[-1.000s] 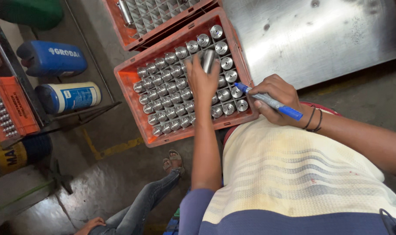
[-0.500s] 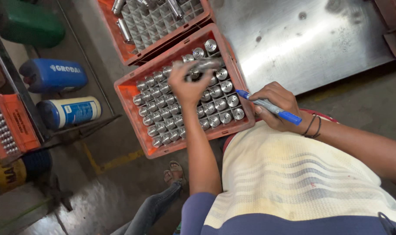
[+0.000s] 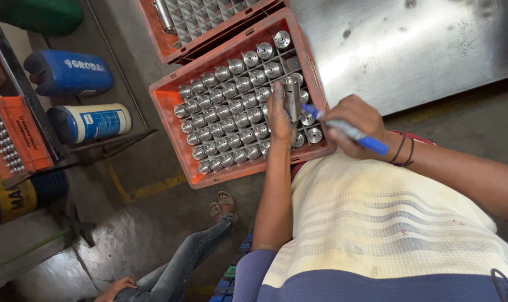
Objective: The person picks up small cylindrical metal parts from a crate, marks them with a blue marker, and places them back. The person repeats this process for multiple parts.
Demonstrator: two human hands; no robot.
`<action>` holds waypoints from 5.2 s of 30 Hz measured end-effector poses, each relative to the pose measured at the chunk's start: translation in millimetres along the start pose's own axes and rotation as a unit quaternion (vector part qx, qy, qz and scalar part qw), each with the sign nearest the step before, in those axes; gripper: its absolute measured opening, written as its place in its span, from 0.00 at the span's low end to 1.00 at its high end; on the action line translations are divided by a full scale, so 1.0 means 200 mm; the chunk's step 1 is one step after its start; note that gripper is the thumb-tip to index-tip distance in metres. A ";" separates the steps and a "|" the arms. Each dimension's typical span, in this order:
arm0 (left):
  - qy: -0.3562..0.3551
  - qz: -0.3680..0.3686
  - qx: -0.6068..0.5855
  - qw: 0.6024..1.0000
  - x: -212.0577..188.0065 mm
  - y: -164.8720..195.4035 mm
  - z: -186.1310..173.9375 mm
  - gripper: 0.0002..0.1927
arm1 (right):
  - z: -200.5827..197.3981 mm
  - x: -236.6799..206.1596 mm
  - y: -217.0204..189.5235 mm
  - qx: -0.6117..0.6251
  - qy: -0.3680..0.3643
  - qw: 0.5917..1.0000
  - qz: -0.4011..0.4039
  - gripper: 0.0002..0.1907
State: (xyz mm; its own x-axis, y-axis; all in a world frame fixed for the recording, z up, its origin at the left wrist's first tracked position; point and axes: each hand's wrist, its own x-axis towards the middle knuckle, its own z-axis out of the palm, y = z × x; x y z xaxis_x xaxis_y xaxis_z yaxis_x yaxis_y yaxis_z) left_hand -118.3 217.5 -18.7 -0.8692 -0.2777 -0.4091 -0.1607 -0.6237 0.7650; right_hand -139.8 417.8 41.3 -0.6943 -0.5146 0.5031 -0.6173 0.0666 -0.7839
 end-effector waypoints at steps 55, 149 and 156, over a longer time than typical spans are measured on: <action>-0.075 0.052 0.081 0.992 0.14 0.18 0.02 0.18 | -0.01 0.06 0.01 0.025 -0.047 0.999 -0.010 0.09; -0.006 -0.003 0.026 1.000 -0.21 -0.06 -0.11 0.17 | 0.05 -0.13 -0.09 0.062 -0.042 0.997 -0.021 0.07; -0.044 0.035 0.233 0.971 -0.30 0.07 -0.16 0.14 | 0.03 -0.15 -0.08 0.068 -0.029 0.997 -0.028 0.08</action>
State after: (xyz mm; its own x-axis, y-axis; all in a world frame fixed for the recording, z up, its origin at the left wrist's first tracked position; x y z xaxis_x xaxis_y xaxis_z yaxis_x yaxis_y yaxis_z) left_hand -54.2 202.5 -0.3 -0.9190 -0.2306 -0.3199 -0.2764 -0.2020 0.9396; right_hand -107.5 426.9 37.3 -0.6352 -0.5624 0.5294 -0.5963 -0.0785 -0.7989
